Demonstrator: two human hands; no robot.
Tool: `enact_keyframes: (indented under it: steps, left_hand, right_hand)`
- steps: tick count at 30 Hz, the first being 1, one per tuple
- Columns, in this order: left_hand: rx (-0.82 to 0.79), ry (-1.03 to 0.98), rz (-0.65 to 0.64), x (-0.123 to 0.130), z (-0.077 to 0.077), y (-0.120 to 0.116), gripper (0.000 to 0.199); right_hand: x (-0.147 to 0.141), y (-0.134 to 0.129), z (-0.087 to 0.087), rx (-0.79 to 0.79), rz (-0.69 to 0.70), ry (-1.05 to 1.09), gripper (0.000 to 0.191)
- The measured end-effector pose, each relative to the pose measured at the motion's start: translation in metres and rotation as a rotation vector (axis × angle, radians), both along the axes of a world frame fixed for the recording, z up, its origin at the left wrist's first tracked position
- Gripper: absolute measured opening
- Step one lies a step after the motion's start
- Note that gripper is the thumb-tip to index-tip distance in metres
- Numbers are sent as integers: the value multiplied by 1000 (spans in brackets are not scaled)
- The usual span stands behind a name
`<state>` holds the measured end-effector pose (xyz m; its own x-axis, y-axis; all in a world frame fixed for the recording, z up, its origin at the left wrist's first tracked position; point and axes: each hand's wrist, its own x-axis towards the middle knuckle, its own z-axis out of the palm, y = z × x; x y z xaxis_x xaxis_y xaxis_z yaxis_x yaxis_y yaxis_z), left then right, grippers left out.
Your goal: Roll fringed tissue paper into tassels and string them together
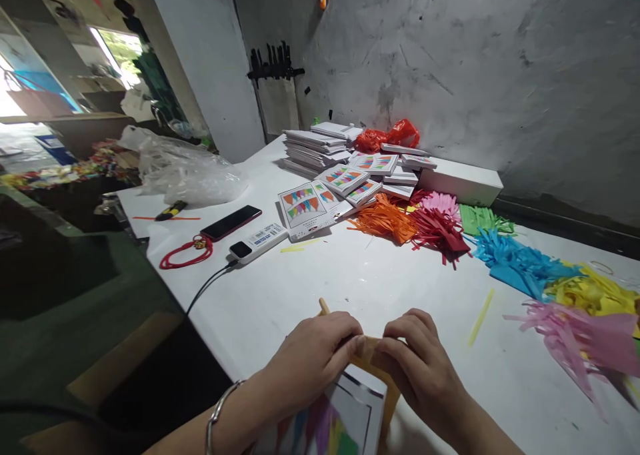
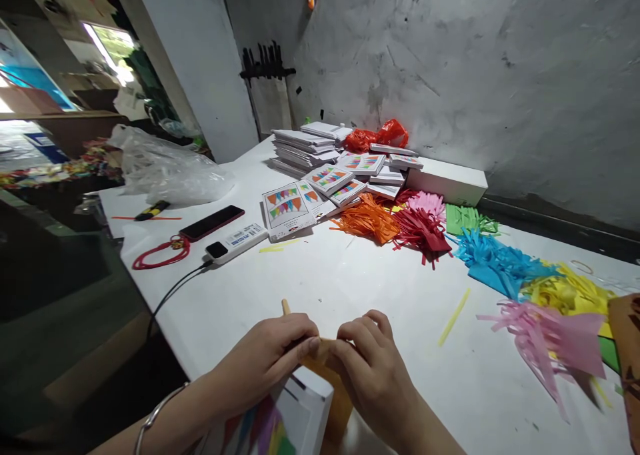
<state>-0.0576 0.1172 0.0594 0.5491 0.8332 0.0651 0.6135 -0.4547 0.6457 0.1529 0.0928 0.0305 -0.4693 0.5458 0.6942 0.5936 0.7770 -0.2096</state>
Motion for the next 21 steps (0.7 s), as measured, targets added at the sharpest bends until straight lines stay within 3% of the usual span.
enact_keyframes:
  steps: [3,6,9,11,13,17,21]
  left_hand:
    - [8,27,31,1,-2,4,25]
    - [45,34,105,2,-6,9,23]
    - [119,42,203,6,-7,9,43]
    - [146,69,212,11,-2,3,42]
    - [157,87,174,15,7,-5,33]
    - [193,60,-32,8,32,-21,26]
    - [123,13,-225,-13,49,-34,18]
  right_hand:
    - [3,-6,1,-61,22,75,18]
    - [8,-15,4,-195,8,284,19]
    - [7,-25,4,-355,-42,486,17]
    - [1,-31,0,-410,-51,497,36]
    - [-6,-37,-5,-459,-53,488,53]
    - [-13,-53,-7,-563,-63,652,44]
    - [-2,-75,-3,-548,-122,796,43]
